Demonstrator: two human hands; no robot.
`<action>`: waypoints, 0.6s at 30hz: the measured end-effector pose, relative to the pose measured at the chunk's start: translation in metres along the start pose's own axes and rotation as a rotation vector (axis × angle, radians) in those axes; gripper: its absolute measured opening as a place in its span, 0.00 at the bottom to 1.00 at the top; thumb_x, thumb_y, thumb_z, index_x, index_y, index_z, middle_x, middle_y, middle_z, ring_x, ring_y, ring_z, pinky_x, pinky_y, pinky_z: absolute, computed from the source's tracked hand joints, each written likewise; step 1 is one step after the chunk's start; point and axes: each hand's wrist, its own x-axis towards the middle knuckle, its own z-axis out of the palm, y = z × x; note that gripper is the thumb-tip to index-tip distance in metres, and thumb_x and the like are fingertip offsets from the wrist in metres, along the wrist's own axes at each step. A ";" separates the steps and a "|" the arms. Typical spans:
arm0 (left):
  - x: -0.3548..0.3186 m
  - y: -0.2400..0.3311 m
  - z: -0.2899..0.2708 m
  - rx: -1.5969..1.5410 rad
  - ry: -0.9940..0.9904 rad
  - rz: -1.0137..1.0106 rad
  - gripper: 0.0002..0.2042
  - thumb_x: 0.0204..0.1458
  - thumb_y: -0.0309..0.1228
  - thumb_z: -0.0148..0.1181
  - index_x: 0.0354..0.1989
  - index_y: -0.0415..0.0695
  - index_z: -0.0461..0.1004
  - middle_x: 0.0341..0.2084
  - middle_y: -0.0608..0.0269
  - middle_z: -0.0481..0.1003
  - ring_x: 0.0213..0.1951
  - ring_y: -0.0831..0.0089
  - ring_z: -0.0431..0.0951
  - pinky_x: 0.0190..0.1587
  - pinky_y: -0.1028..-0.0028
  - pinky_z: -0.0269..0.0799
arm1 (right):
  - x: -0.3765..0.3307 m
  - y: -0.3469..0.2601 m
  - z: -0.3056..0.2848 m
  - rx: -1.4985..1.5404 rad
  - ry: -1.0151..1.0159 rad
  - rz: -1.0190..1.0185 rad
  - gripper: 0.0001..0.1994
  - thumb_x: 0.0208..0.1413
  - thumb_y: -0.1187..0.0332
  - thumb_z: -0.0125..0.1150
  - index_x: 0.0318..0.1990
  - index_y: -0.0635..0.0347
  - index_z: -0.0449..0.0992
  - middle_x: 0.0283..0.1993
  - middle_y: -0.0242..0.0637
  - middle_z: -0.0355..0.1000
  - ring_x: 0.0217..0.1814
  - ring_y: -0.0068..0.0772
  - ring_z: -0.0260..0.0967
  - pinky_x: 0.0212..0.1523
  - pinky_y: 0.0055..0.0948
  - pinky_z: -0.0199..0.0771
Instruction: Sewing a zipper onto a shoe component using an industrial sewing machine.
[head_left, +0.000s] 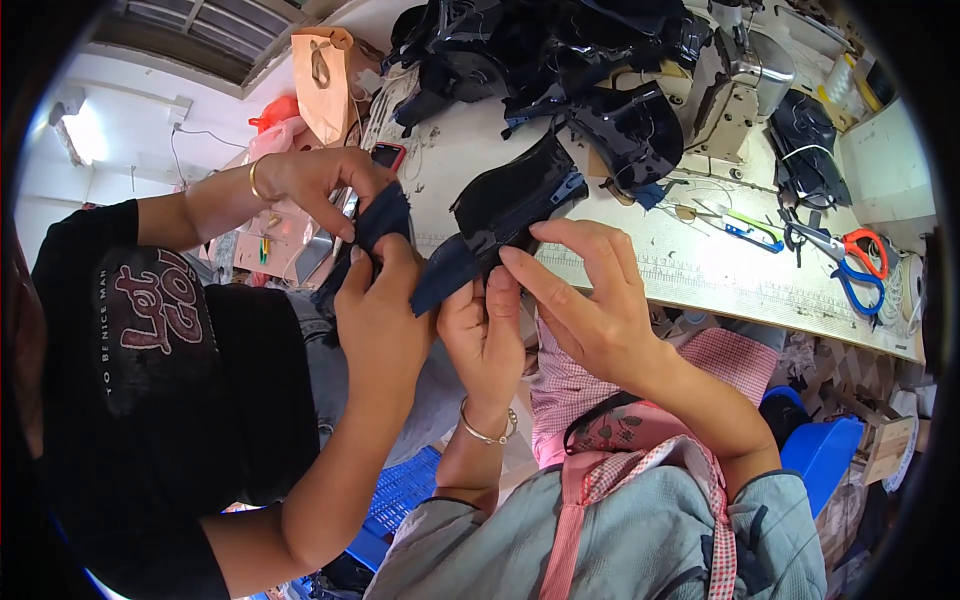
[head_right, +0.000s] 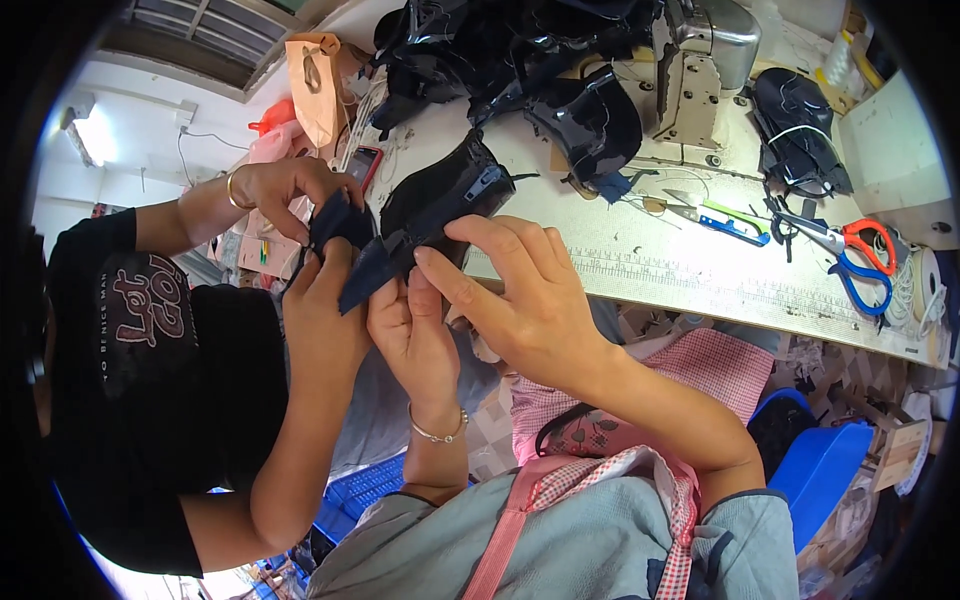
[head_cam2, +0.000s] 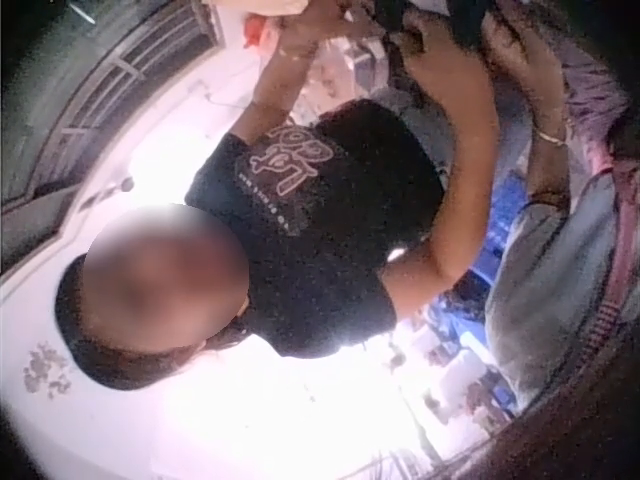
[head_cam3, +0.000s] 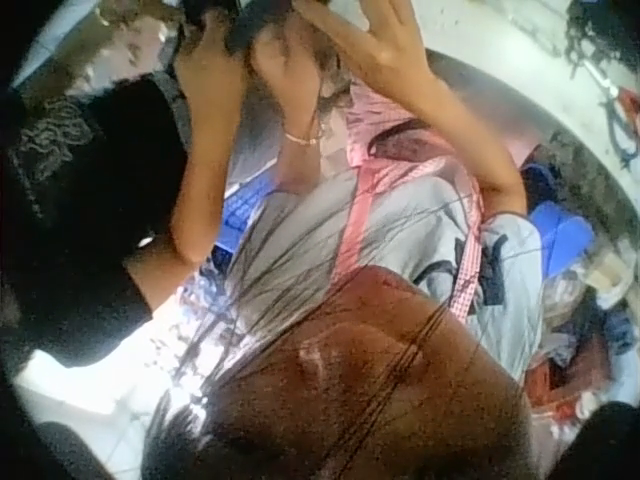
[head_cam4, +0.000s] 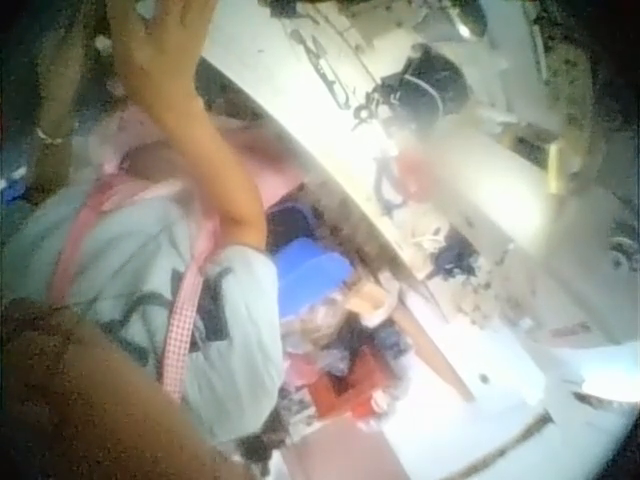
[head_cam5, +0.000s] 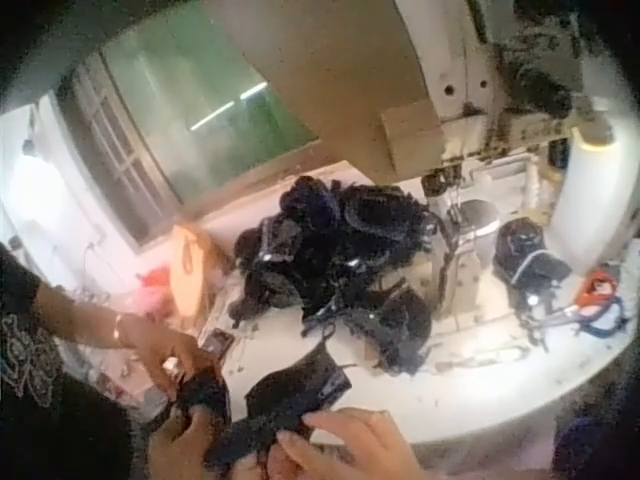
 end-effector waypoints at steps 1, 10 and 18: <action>0.000 0.002 0.001 0.025 0.003 0.007 0.13 0.58 0.24 0.49 0.50 0.33 0.66 0.38 0.62 0.74 0.39 0.82 0.70 0.41 0.84 0.64 | 0.000 0.000 -0.001 -0.002 0.001 0.001 0.24 0.34 0.70 0.60 0.47 0.54 0.74 0.47 0.38 0.65 0.44 0.39 0.64 0.40 0.34 0.64; 0.003 0.002 -0.002 0.148 -0.005 0.012 0.09 0.57 0.24 0.50 0.45 0.34 0.69 0.32 0.67 0.74 0.32 0.86 0.68 0.34 0.85 0.62 | -0.003 -0.001 -0.003 -0.023 0.015 0.016 0.23 0.35 0.70 0.61 0.46 0.54 0.74 0.45 0.37 0.65 0.42 0.38 0.63 0.39 0.33 0.64; 0.018 0.014 -0.048 0.698 -0.455 0.125 0.07 0.54 0.29 0.55 0.32 0.37 0.72 0.18 0.65 0.69 0.23 0.73 0.67 0.30 0.75 0.61 | 0.040 0.029 -0.036 0.427 -0.158 0.214 0.16 0.44 0.68 0.64 0.43 0.61 0.74 0.42 0.42 0.69 0.44 0.45 0.64 0.44 0.34 0.64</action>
